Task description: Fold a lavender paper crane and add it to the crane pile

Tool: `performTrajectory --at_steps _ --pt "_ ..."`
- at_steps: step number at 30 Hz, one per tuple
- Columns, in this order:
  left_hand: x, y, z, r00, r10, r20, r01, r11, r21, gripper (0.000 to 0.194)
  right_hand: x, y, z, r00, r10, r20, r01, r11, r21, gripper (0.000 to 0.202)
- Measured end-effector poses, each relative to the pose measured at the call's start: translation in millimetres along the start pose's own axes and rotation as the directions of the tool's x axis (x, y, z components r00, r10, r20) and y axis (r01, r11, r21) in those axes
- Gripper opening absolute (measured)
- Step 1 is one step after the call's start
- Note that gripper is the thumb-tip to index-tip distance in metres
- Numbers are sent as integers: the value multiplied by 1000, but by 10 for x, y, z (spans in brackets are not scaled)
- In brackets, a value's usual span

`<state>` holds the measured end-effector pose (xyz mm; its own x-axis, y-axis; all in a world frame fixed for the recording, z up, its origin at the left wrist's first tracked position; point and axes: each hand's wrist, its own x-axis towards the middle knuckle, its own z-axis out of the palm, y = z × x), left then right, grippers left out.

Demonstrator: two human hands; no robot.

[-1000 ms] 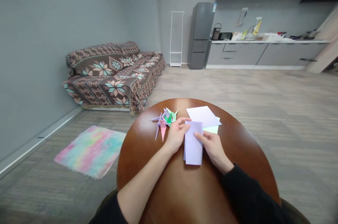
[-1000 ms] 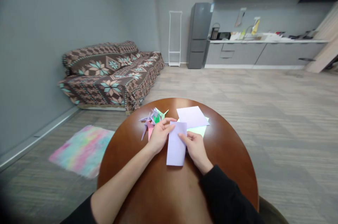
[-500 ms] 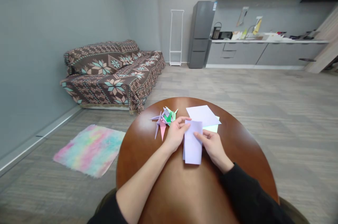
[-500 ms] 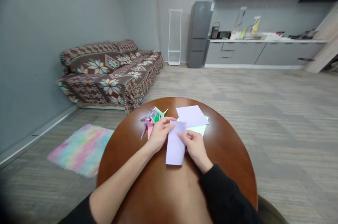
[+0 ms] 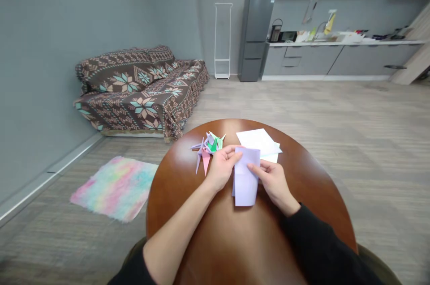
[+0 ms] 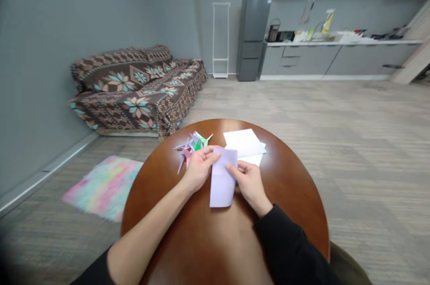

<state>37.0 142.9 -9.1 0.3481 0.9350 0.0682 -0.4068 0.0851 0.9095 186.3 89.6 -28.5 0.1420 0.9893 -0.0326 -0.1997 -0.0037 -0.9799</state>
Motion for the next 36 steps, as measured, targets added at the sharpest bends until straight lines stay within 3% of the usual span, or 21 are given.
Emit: performTrajectory --at_steps 8,14,25,36 --pt "18 -64 -38 1000 -18 8 18 1000 6 41 17 31 -44 999 42 28 -42 999 -13 40" --pt "-10 -49 -32 997 -76 7 76 997 31 42 59 37 -89 1000 25 12 -26 997 79 41" --pt "-25 -45 -8 998 -59 29 59 998 -26 37 71 35 -171 994 -105 -26 102 990 -100 40" --pt "-20 -53 -25 998 -55 28 56 998 -16 34 63 13 -159 999 -49 -24 48 998 -36 38"
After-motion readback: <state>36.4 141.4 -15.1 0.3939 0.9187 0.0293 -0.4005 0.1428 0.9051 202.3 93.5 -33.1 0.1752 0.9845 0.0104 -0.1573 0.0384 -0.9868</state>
